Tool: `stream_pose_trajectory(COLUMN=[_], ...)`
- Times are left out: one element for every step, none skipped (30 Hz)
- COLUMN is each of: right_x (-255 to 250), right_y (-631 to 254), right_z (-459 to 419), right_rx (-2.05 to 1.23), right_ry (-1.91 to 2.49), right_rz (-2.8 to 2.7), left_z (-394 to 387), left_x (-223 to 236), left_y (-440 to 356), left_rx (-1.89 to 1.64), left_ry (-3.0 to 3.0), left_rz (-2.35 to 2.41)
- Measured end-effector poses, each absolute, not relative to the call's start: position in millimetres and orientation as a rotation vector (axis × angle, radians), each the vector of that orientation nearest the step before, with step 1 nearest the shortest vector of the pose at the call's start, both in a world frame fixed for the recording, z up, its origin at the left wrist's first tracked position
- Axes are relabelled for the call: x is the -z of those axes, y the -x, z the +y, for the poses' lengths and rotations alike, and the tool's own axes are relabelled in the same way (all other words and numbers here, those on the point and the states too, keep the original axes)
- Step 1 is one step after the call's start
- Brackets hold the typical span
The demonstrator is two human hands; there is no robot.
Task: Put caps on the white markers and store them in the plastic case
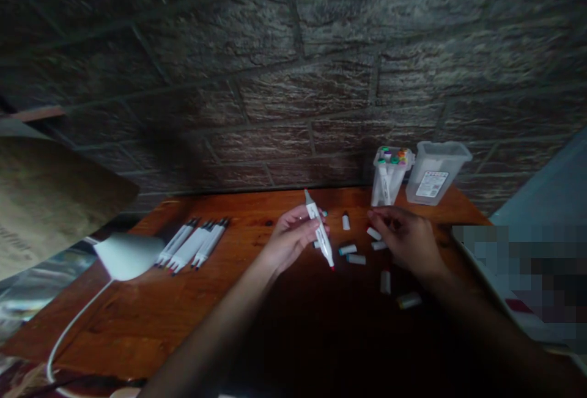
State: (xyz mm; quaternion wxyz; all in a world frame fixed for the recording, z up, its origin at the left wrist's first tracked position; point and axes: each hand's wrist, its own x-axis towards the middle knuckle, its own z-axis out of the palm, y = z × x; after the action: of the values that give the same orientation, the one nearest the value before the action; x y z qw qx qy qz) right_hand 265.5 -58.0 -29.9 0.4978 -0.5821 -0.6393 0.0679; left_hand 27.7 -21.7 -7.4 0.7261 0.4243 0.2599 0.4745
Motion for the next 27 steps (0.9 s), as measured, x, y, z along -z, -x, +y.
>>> stream_pose_trajectory(right_x=[29.2, 28.5, 27.7, 27.1, 26.6, 26.4, 26.6, 27.0, 27.5, 28.2, 28.7, 28.9, 28.6, 28.0, 26.9, 25.5, 24.0, 22.6, 21.8, 21.6, 22.3, 24.1, 26.7, 30.2, 34.1, 38.2, 42.0], right_y=[-267.4, -268.9, -269.8, -270.1, -270.0, -269.5, -269.0, -268.6, -268.7, -269.3, -270.7, -272.8, -275.6, -278.9, -282.3, -285.7, -288.7, -291.3, -293.2, -294.5, -295.3, -295.8, -296.0, -296.0, -296.0, -296.1, -296.2], right_z=[-57.8, -57.7, -57.9, -58.1, -58.4, -58.7, -58.9, -59.1, -59.0, -58.7, -58.2, -57.5, -56.7, -55.9, -55.2, -54.6, -54.1, -53.6, -53.2, -52.6, -51.8, -50.8, -49.6, -48.2, -46.8, -45.4, -44.2], right_rx=[-0.169, -0.176, -0.184, -0.189, -0.189, -0.188, -0.188, -0.19, -0.194, -0.199, -0.202, -0.201, -0.195, -0.186, -0.178, -0.171, -0.167, -0.165, -0.164, -0.165, -0.165, -0.162, -0.154, -0.141, -0.133, -0.129, -0.131], right_ry=[1.433, 1.454, 1.473, 1.488, 1.496, 1.498, 1.494, 1.488, 1.482, 1.48, 1.485, 1.503, 1.53, 1.565, 1.599, 1.629, 1.653, 1.671, 1.686, 1.704, 1.722, 1.736, 1.742, 1.739, 1.727, 1.711, 1.695], right_rz=[-1.532, -1.517, -1.505, -1.5, -1.5, -1.503, -1.509, -1.514, -1.516, -1.516, -1.512, -1.506, -1.5, -1.496, -1.499, -1.508, -1.522, -1.541, -1.564, -1.59, -1.619, -1.653, -1.69, -1.728, -1.768, -1.806, -1.84], left_z=[-20.7, -19.7, -18.6, -17.5, -16.5, -15.7, -15.1, -14.6, -14.4, -14.3, -14.3, -14.3, -14.3, -14.1, -13.9, -13.6, -13.2, -13.0, -12.8, -12.7, -12.8, -13.0, -13.3, -13.6, -13.9, -14.3, -14.5], left_x=[7.3, 7.2, 7.2, 7.1, 7.1, 7.2, 7.2, 7.2, 7.1, 7.0, 6.9, 6.8, 6.7, 6.6, 6.7, 6.8, 7.0, 7.2, 7.4, 7.5, 7.5, 7.5, 7.4, 7.4, 7.3, 7.4, 7.5], left_y=[-27.7, -27.4, -26.9, -26.4, -26.0, -25.7, -25.6, -25.7, -25.8, -25.8, -25.8, -25.7, -25.4, -25.0, -24.6, -24.3, -24.2, -24.2, -24.4, -24.8, -25.3, -25.7, -26.2, -26.4, -26.6, -26.6, -26.5], left_rx=[-1.066, -1.085, -1.101, -1.119, -1.137, -1.152, -1.165, -1.175, -1.182, -1.185, -1.187, -1.19, -1.194, -1.197, -1.201, -1.203, -1.204, -1.203, -1.2, -1.198, -1.195, -1.191, -1.19, -1.191, -1.192, -1.192, -1.191], left_ry=[-0.912, -0.891, -0.872, -0.855, -0.838, -0.825, -0.813, -0.805, -0.8, -0.798, -0.796, -0.791, -0.783, -0.775, -0.768, -0.763, -0.764, -0.771, -0.782, -0.795, -0.808, -0.818, -0.822, -0.819, -0.812, -0.804, -0.796], left_rz=[0.573, 0.575, 0.581, 0.588, 0.596, 0.605, 0.614, 0.624, 0.635, 0.644, 0.651, 0.652, 0.648, 0.642, 0.636, 0.634, 0.64, 0.651, 0.666, 0.677, 0.683, 0.681, 0.674, 0.663, 0.65, 0.636, 0.623])
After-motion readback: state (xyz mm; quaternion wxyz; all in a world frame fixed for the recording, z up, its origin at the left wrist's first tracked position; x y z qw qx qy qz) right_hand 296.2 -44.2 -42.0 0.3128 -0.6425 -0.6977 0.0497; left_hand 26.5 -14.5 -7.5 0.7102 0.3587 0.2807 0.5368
